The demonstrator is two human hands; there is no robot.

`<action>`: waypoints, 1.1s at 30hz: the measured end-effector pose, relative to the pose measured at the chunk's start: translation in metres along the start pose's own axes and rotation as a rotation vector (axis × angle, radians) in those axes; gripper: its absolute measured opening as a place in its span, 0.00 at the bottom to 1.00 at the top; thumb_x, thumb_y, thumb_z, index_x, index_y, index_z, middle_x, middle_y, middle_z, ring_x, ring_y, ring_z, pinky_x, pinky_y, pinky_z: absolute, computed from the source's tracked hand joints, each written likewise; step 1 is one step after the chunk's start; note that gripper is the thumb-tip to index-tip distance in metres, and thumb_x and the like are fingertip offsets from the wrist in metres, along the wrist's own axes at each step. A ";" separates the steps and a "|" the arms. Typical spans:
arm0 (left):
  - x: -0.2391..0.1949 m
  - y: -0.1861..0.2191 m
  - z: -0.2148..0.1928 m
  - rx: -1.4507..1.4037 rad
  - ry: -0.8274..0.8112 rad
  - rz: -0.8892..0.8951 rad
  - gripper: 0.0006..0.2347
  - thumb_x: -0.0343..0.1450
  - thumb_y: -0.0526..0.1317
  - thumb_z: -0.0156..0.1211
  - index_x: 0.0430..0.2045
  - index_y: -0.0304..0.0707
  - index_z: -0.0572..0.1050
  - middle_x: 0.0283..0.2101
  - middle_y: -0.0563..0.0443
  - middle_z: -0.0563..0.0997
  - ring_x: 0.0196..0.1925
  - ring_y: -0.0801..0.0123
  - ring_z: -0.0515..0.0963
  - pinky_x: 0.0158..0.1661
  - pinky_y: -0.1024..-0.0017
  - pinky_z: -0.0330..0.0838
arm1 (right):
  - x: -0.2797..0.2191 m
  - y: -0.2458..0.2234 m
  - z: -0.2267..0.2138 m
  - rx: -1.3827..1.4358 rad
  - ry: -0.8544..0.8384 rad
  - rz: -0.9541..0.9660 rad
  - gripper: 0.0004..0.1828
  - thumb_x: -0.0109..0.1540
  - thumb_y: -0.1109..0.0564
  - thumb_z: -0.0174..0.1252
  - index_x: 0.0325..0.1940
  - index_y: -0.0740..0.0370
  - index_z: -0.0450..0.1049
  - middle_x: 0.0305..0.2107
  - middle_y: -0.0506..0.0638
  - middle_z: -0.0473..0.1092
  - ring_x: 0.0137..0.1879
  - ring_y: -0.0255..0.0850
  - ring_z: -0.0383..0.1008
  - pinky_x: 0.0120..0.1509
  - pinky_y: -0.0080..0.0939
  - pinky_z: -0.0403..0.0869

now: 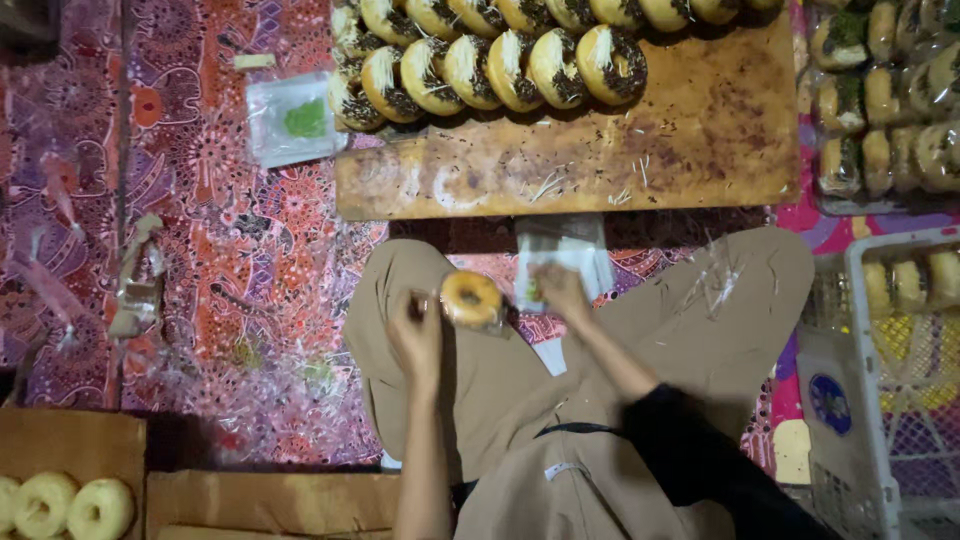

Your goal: The person sits on the floor and repeatedly picks up doughnuts from a wooden board, places them into clear plastic bags, and sets the packaged doughnuts into a white plastic crate. The person handles the doughnuts one at a time throughout the clip.

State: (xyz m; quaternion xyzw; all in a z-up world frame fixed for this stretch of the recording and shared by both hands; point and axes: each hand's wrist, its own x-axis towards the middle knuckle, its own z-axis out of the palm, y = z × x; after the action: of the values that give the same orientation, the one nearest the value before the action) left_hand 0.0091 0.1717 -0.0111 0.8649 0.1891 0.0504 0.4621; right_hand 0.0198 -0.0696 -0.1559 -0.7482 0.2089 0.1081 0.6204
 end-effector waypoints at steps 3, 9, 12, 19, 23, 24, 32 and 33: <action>0.061 -0.003 0.053 -0.049 0.002 0.165 0.09 0.72 0.36 0.64 0.29 0.26 0.73 0.26 0.37 0.75 0.29 0.55 0.73 0.34 0.61 0.69 | 0.057 0.008 -0.036 -0.897 -0.008 -0.447 0.17 0.52 0.48 0.71 0.32 0.64 0.78 0.26 0.58 0.76 0.34 0.52 0.78 0.39 0.52 0.73; 0.067 -0.002 0.143 0.554 -0.037 0.539 0.13 0.67 0.42 0.63 0.28 0.25 0.77 0.35 0.27 0.77 0.45 0.33 0.74 0.51 0.41 0.65 | 0.071 0.004 -0.047 -1.054 -0.278 -0.545 0.09 0.53 0.54 0.65 0.30 0.64 0.79 0.32 0.62 0.75 0.43 0.58 0.78 0.48 0.55 0.75; 0.030 0.023 0.166 0.076 -0.192 0.398 0.21 0.67 0.44 0.68 0.36 0.14 0.73 0.39 0.22 0.76 0.45 0.36 0.74 0.50 0.49 0.68 | 0.038 -0.034 -0.063 -1.117 -0.293 -0.784 0.08 0.53 0.58 0.61 0.33 0.65 0.78 0.36 0.62 0.75 0.46 0.57 0.78 0.50 0.53 0.76; -0.092 0.119 0.130 -0.211 -0.330 0.918 0.12 0.76 0.39 0.54 0.53 0.37 0.71 0.58 0.37 0.77 0.68 0.47 0.72 0.66 0.47 0.64 | -0.086 -0.168 -0.134 -0.470 -0.208 -0.630 0.20 0.56 0.57 0.60 0.51 0.67 0.72 0.52 0.66 0.70 0.59 0.56 0.70 0.61 0.54 0.69; -0.055 0.145 0.116 -1.342 -0.426 -0.094 0.29 0.73 0.49 0.58 0.72 0.61 0.60 0.72 0.61 0.66 0.41 0.71 0.75 0.36 0.73 0.69 | -0.091 -0.205 -0.119 -0.647 -0.155 -0.810 0.30 0.57 0.50 0.65 0.58 0.69 0.71 0.63 0.70 0.64 0.69 0.59 0.61 0.68 0.61 0.58; -0.028 0.145 0.117 -1.321 -0.369 -0.277 0.21 0.73 0.47 0.60 0.60 0.49 0.66 0.66 0.49 0.72 0.44 0.68 0.77 0.41 0.69 0.72 | -0.078 -0.208 -0.114 -0.561 -0.246 -0.890 0.30 0.57 0.49 0.64 0.60 0.67 0.73 0.63 0.68 0.67 0.69 0.58 0.64 0.69 0.60 0.61; 0.062 0.130 0.065 -1.707 -0.079 -0.515 0.15 0.71 0.46 0.64 0.46 0.41 0.71 0.50 0.40 0.77 0.56 0.52 0.75 0.59 0.50 0.71 | 0.143 -0.238 -0.120 -0.416 0.538 -0.357 0.54 0.52 0.31 0.79 0.64 0.65 0.58 0.55 0.62 0.67 0.62 0.56 0.68 0.66 0.56 0.68; 0.060 0.133 0.059 -1.745 -0.070 -0.570 0.16 0.68 0.47 0.65 0.46 0.42 0.70 0.51 0.38 0.77 0.58 0.48 0.75 0.61 0.45 0.70 | 0.151 -0.239 -0.130 -0.404 0.470 -0.412 0.54 0.50 0.35 0.79 0.65 0.66 0.58 0.55 0.62 0.67 0.63 0.57 0.68 0.68 0.56 0.67</action>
State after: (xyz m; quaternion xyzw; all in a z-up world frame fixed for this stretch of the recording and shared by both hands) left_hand 0.1173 0.0808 0.0591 0.1312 0.2759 0.0332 0.9516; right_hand 0.2481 -0.1887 0.0190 -0.8864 0.1653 -0.1548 0.4038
